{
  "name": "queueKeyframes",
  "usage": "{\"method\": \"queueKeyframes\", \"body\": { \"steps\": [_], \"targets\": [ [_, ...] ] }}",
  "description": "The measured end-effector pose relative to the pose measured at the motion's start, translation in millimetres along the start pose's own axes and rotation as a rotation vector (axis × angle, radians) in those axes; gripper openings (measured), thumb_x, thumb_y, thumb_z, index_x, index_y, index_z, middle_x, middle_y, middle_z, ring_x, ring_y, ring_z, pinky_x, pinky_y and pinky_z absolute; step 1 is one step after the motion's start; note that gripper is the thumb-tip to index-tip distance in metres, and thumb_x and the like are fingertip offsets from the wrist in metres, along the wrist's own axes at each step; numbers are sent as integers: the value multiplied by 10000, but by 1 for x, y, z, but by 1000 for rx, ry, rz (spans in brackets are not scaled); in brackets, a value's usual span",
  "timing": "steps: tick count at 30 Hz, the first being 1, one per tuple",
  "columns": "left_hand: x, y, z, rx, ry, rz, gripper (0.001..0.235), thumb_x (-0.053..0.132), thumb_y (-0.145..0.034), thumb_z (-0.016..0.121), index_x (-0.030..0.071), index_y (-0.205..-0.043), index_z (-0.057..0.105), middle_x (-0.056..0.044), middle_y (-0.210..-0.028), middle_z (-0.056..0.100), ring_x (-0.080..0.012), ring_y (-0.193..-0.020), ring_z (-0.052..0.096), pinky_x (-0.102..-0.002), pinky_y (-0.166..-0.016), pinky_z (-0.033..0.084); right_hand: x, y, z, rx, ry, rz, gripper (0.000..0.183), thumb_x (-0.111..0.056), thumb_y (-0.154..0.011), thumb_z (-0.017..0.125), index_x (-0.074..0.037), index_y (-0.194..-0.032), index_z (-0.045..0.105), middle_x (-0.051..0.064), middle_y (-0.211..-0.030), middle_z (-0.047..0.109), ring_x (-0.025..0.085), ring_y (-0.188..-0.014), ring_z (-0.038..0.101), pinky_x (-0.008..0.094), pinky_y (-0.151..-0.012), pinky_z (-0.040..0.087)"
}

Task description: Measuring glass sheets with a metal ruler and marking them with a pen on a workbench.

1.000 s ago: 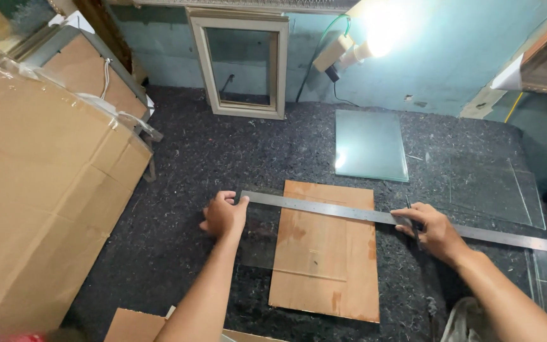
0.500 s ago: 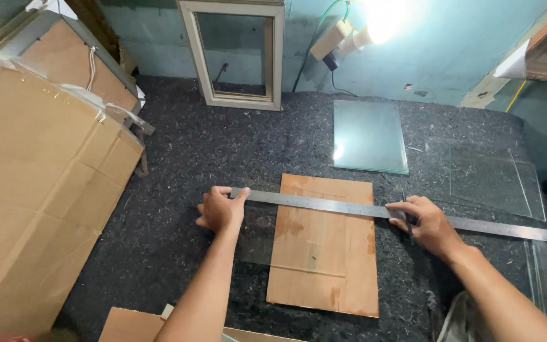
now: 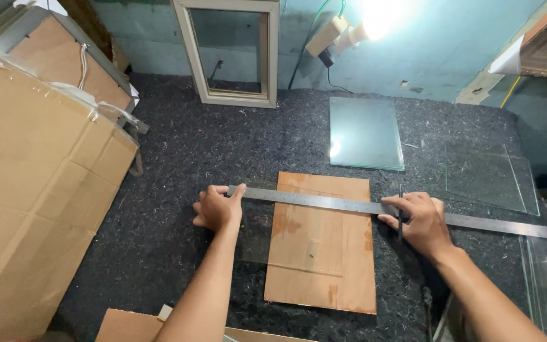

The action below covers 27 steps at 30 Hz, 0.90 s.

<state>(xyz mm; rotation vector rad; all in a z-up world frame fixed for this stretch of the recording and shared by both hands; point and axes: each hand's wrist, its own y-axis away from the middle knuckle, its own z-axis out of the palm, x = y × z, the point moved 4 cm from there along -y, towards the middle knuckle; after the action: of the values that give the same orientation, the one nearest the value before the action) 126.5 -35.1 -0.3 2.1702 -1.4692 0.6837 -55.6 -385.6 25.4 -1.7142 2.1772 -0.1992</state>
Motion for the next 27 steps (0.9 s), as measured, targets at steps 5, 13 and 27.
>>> {"method": "queueKeyframes", "body": {
  "steps": [5,13,27],
  "targets": [
    [0,1,2,13,16,-17,383,457,-616,743,171,-824,595,-15,-872,514,-294,-967,465,-533,-799,275,-54,-21,-13,110,-459,179,303,-298,-840,534,-249,-1136,573,-50,-891,650,129,-850,563,296,-772,402],
    [0,0,1,50,18,4,397,464,-593,752,166,-804,598,-22,-847,515,-306,-954,470,-543,-780,270,-92,-48,48,-6,-818,358,142,-279,-855,560,-232,-872,694,-23,-565,623,95,-500,530,226,-518,438],
    [-2,-1,3,37,36,-34,398,480,-596,745,185,-805,579,9,-854,493,-269,-960,463,-501,-801,267,-103,-50,52,143,-601,74,195,-217,-858,548,-149,-700,640,12,-535,612,219,-598,615,310,-632,481]
  ]
}}
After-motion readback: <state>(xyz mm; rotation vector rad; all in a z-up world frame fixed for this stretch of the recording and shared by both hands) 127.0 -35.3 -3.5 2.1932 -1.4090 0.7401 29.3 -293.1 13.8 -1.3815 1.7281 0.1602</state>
